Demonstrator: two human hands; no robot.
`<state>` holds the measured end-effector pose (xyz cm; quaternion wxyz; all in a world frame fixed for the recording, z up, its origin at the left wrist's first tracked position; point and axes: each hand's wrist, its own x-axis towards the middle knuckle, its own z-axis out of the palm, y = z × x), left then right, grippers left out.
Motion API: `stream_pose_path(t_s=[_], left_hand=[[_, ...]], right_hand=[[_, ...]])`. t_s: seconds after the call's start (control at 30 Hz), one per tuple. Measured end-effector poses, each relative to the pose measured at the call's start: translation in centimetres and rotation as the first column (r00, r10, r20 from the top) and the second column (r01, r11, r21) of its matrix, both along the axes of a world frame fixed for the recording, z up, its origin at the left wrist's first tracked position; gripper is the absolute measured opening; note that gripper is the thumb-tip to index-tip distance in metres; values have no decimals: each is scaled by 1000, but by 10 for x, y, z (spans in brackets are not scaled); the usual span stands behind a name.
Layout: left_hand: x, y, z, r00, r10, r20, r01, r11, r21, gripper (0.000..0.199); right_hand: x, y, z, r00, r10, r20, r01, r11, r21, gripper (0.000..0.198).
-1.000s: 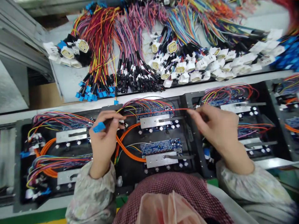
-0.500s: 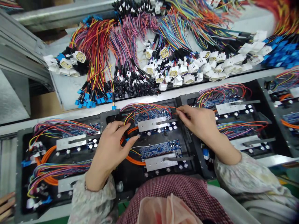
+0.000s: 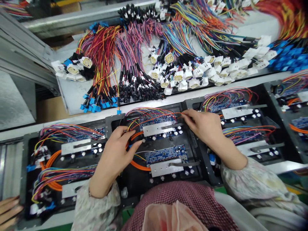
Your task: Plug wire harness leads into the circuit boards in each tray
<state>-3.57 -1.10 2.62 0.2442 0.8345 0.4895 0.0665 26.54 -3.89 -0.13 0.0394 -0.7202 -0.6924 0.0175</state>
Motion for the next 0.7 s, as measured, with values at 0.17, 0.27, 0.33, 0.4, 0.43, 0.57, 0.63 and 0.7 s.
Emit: stream_pose_path(t_s=[0.17,0.27,0.33,0.4,0.43,0.57,0.63,0.7], left_hand=[[0,0,-1,1000,3,-6,-3,1000,5,51],[0,0,0,1000,3,-8,-3,1000,-5,49],[0,0,1,1000,0,-7,0,1000,-18,47],[0,0,2,1000,1,-7,-1,1000,-28,46],[0,0,2,1000,2,-10,-3,999,-34,46],[0,0,1,1000,10,-19,-11,999,-49,47],[0,0,1,1000,14,-15,-15,999,-43,47],[-1,0,0,1000,5,-5,-5,999,-34,47]], right_hand=[[-1,1,-1,999,49,23,-49,999,-10,32],[-1,1,-1,999,29,26,-29,1000,-5,32],[-1,0,0,1000,9,28,-9,1000,-7,32],[0,1,1,1000,10,23,-9,1000,-21,32],[0,1,1,1000,11,20,-10,1000,-28,32],[1,5,-1,997,75,6,-74,995,-61,34],[-1,4,1,995,101,5,-100,991,-83,33],[-5,0,9,997,81,-11,-82,994,-70,31]])
